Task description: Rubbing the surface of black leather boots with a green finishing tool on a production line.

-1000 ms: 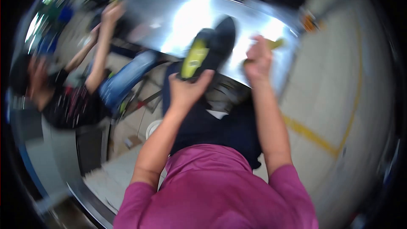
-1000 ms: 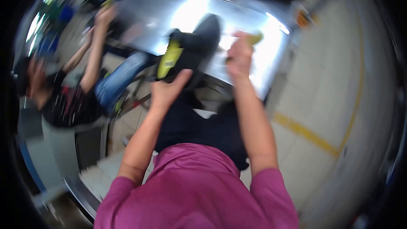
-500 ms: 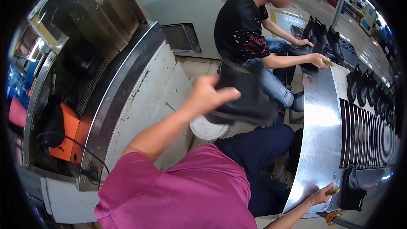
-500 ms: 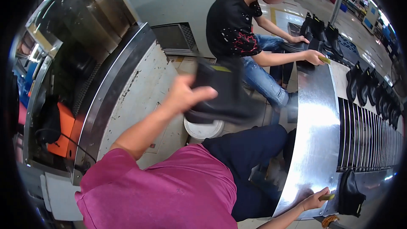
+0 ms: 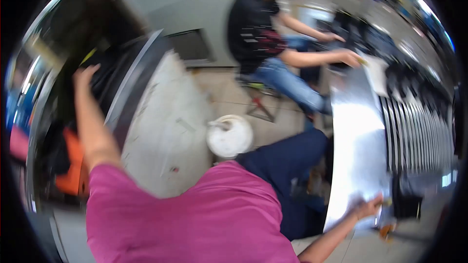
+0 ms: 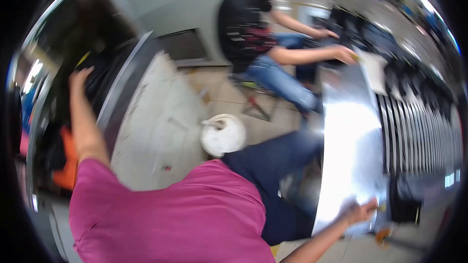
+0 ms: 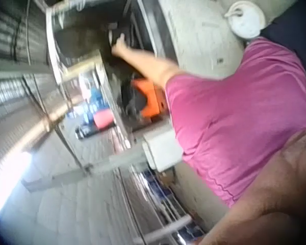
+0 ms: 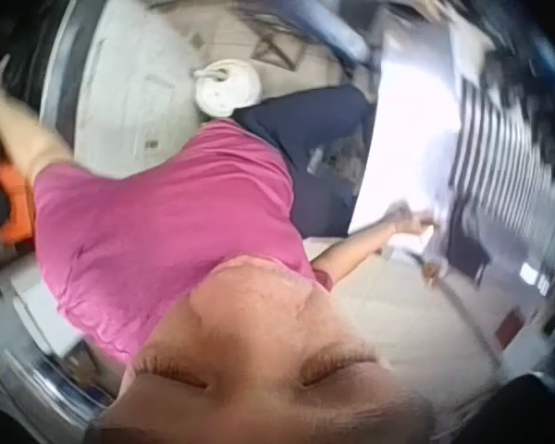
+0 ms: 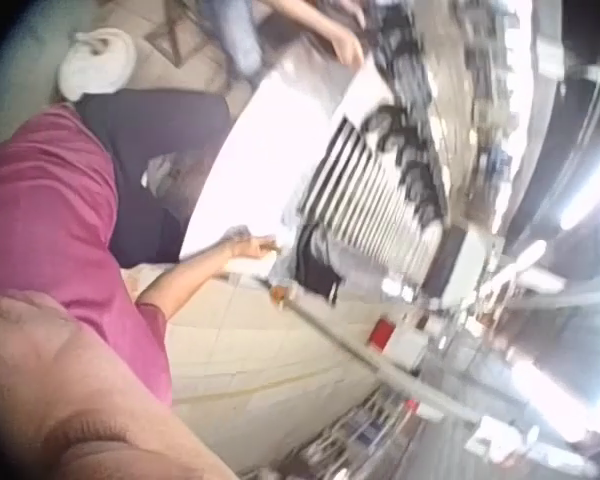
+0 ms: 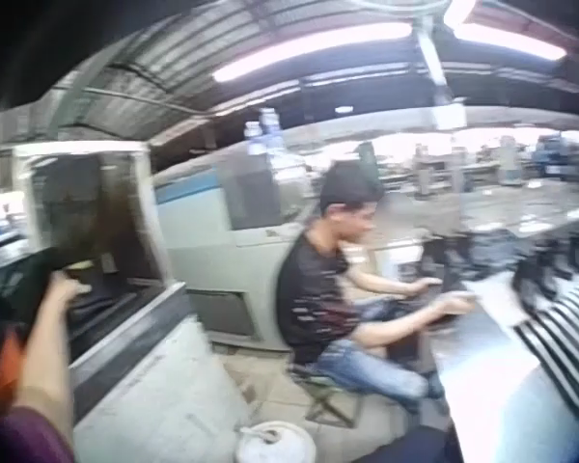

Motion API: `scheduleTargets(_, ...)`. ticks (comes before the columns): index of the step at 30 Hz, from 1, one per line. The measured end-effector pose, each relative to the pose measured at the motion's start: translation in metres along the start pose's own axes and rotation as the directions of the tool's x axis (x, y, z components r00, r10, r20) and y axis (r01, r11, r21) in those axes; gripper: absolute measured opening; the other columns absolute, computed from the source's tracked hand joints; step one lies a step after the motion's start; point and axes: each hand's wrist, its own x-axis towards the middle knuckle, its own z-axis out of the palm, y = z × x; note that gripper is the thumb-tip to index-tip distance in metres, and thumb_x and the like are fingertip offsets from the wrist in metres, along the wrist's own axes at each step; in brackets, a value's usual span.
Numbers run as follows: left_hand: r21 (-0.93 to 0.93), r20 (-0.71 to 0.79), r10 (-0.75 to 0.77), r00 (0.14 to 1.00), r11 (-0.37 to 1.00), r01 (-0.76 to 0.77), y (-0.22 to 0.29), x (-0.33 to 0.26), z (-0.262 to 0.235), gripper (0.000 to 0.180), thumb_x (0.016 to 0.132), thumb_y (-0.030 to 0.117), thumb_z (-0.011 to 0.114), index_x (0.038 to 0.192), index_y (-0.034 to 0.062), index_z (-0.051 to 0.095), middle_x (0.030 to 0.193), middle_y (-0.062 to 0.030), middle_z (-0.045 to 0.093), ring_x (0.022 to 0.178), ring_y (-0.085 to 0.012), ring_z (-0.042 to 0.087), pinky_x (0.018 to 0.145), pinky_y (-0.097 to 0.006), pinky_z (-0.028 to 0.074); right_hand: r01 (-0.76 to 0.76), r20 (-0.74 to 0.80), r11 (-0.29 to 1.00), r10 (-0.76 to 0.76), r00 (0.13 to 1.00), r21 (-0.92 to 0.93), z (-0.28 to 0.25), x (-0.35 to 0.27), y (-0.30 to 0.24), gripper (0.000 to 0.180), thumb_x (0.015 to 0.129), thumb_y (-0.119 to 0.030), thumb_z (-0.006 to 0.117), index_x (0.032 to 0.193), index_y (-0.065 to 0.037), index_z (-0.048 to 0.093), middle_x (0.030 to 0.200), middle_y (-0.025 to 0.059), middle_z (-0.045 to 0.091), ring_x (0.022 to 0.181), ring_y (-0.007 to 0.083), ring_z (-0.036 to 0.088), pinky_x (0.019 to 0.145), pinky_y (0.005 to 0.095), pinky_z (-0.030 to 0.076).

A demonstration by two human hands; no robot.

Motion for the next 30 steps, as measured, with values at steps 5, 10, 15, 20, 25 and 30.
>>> scheduleTargets(5,-0.751,0.436,0.023,0.899,0.560,0.350,-0.142,0.033,-0.072,0.069,0.088,0.030,0.083,0.143,-0.0023,0.056,0.146,-0.0129,0.058,0.131,-0.0271,0.058,0.110,-0.043,0.049,0.158,0.076,0.985,-0.152,0.985,-0.068,0.067,-0.019,0.028,0.028,0.102,-0.026,0.067,0.101,0.001,0.072,0.095,0.0040,0.069,0.088,0.0158,0.060,0.081,0.0327,0.049)
scheduleTargets(10,-0.517,0.074,-0.268,0.961,0.813,0.267,-0.092,0.054,-0.011,0.087,0.067,0.044,0.097,0.128,-0.0089,0.065,0.130,-0.0160,0.067,0.112,-0.0290,0.065,0.105,-0.040,0.051,0.254,0.001,0.955,-0.257,0.967,-0.156,0.022,-0.002,0.024,0.026,0.099,-0.025,0.072,0.099,0.000,0.071,0.081,-0.0031,0.059,0.070,0.0056,0.048,0.063,0.0224,0.039)
scheduleTargets(15,0.090,-0.185,-0.568,0.802,0.803,0.589,-0.071,0.070,-0.006,0.093,0.059,0.062,0.093,0.122,-0.0033,0.071,0.131,-0.0224,0.067,0.122,-0.0347,0.063,0.106,-0.042,0.050,0.260,0.033,0.946,-0.258,0.966,-0.192,0.020,-0.009,0.020,0.026,0.099,-0.026,0.072,0.098,0.001,0.071,0.080,-0.0015,0.060,0.070,0.0081,0.050,0.063,0.0257,0.041)
scheduleTargets(20,-0.565,-0.463,-0.586,0.666,0.773,0.288,-0.035,0.063,-0.016,0.080,0.069,0.031,0.090,0.133,-0.0050,0.059,0.133,-0.0256,0.064,0.117,-0.0359,0.065,0.100,-0.043,0.056,0.250,0.122,0.931,-0.225,0.967,-0.266,0.032,-0.021,0.016,0.023,0.098,-0.022,0.072,0.095,0.000,0.069,0.080,0.0004,0.062,0.076,0.0110,0.056,0.073,0.0279,0.046)
scheduleTargets(25,-0.344,-0.722,0.014,0.691,0.860,-0.377,0.081,-0.069,0.097,0.072,0.088,0.026,0.081,0.143,-0.0060,0.047,0.136,-0.0267,0.059,0.121,-0.0373,0.062,0.105,-0.044,0.050,0.246,0.125,0.937,-0.221,0.967,-0.248,0.027,-0.013,0.016,0.020,0.099,-0.022,0.071,0.095,-0.002,0.069,0.075,-0.0038,0.057,0.063,0.0045,0.047,0.056,0.0228,0.036)
scheduleTargets(30,-0.426,-0.231,0.899,0.372,0.250,-0.869,0.295,-0.311,0.153,0.052,0.095,0.005,0.066,0.146,0.0053,0.053,0.153,-0.0165,0.050,0.144,-0.0307,0.045,0.118,-0.041,0.036,0.116,0.072,0.967,-0.102,0.992,-0.229,0.030,-0.013,0.007,0.019,0.097,-0.019,0.072,0.092,-0.001,0.069,0.076,0.0006,0.061,0.071,0.0116,0.057,0.067,0.0286,0.046)
